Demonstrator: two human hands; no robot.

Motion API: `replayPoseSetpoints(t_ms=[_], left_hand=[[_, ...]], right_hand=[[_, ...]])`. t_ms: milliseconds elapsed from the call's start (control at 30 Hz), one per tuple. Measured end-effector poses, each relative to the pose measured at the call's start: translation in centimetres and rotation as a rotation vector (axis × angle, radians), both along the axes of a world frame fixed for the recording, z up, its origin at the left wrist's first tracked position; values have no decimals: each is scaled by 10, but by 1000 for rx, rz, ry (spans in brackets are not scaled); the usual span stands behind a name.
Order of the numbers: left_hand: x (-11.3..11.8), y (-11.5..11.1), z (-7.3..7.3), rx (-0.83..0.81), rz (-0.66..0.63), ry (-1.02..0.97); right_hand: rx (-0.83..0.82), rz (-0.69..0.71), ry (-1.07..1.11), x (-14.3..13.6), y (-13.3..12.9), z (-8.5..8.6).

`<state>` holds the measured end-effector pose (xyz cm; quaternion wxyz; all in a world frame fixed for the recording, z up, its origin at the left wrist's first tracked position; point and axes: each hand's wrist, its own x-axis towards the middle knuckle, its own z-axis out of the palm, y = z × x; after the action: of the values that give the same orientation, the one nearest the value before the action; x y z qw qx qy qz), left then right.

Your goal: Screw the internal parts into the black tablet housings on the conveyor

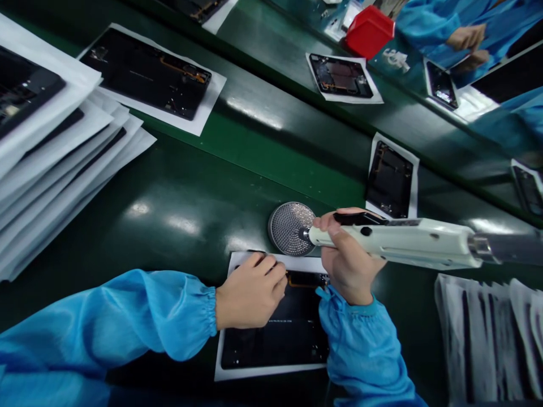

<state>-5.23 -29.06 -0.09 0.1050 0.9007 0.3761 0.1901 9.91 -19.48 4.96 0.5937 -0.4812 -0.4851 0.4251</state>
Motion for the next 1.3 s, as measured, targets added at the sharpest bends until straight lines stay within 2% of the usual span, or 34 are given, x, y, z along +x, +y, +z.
replayPoseSetpoints(t_ms=[300, 633, 833, 967, 1067, 1200, 1300], left_hand=[[-1, 1, 5, -5, -19, 9], [-1, 1, 3, -3, -29, 16], [-1, 0, 1, 2, -32, 19], [-1, 0, -2, 13, -23, -4], [-1, 1, -4, 21, 0, -48], [-1, 2, -3, 29, 20, -84], [-1, 3, -3, 25, 9, -68]], right_hand=[[-29, -34, -56, -3, -2, -2], [-11, -68, -117, -6, -1, -1], [13, -22, -20, -2, -1, 0], [101, 41, 9, 8, -15, 15], [127, 153, 16, 14, -36, 21], [88, 281, -23, 18, -60, 15], [48, 290, -86, 21, -66, 6]])
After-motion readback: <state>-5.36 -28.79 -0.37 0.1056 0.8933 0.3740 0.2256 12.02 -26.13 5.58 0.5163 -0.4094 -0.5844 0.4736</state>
